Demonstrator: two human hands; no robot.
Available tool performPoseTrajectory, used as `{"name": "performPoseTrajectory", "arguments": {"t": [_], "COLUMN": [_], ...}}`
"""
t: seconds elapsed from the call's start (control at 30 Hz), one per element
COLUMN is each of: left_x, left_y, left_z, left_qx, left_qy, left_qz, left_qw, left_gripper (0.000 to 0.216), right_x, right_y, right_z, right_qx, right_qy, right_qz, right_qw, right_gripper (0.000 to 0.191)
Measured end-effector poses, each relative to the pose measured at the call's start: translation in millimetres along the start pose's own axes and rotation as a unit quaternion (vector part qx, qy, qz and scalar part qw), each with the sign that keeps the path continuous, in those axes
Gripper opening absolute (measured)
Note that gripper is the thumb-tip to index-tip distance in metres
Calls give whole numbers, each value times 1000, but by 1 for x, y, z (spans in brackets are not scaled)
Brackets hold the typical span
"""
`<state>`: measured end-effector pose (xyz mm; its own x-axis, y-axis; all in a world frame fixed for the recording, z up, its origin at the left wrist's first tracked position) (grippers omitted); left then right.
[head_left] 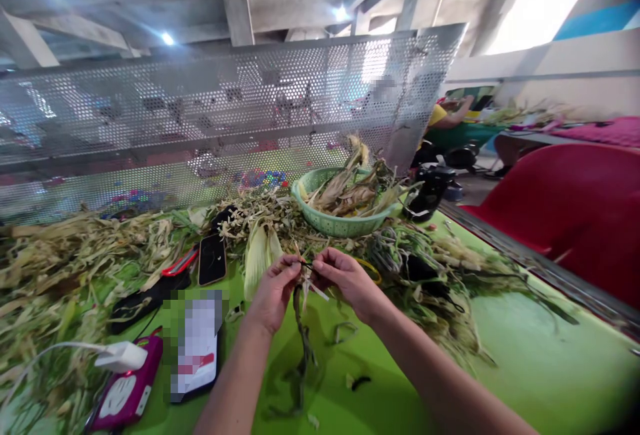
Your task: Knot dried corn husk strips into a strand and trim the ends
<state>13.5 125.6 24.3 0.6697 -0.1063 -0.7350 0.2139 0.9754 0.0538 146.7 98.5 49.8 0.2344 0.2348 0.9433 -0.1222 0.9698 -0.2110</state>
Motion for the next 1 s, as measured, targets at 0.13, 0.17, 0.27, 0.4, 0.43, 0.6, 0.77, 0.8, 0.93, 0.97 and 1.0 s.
{"name": "performPoseTrajectory", "arguments": {"t": [0.13, 0.17, 0.27, 0.4, 0.43, 0.6, 0.77, 0.8, 0.93, 0.97, 1.0], "left_x": [1, 2, 2, 4, 4, 6, 4, 4, 3, 1, -1], "left_y": [-1, -1, -2, -2, -2, -1, 0, 0, 4, 5, 6], "left_z": [0, 1, 1, 0, 0, -1, -3, -3, -7, -8, -10], "left_qx": [2, 5, 7, 1, 2, -13, -35, -34, -26, -22, -16], "left_qy": [11, 12, 14, 13, 13, 18, 9, 11, 50, 72, 101], "left_qz": [-25, -31, -37, -38, -38, -25, -8, -6, 17, 33, 53], "left_qw": [1000, 999, 999, 999, 999, 999, 999, 999, 998, 997, 993], "left_gripper": [27, 27, 28, 28, 28, 28, 31, 31, 31, 31, 29], "right_x": [4, 4, 5, 7, 8, 9, 5, 4, 7, 8, 9], "right_y": [2, 2, 2, 1, 0, -1, 2, 3, 4, 3, 3], "right_z": [-7, -8, -11, -11, -11, -9, -8, -8, -8, -8, -7], "right_qx": [-30, -36, -58, -76, -79, -92, -80, -75, -32, -17, -3], "right_qy": [-18, -23, -39, -54, -57, -74, -88, -90, -94, -93, -92], "right_qz": [-40, -45, -52, -65, -71, -80, -69, -70, -61, -59, -57], "right_qw": [999, 998, 996, 994, 993, 990, 990, 991, 993, 994, 994], "right_gripper": [33, 34, 37, 39, 38, 35, 32, 32, 31, 30, 29]}}
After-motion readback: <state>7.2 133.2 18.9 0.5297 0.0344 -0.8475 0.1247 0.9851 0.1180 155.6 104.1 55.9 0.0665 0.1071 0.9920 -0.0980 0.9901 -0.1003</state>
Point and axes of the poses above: each hand's wrist, its own y-axis towards the middle knuckle, its own z-axis out of the palm, x = y × z, the point moved 4 cm from there along y, towards the middle knuckle, and after that the axes turned 12 degrees about z, right-handed, at the moved point
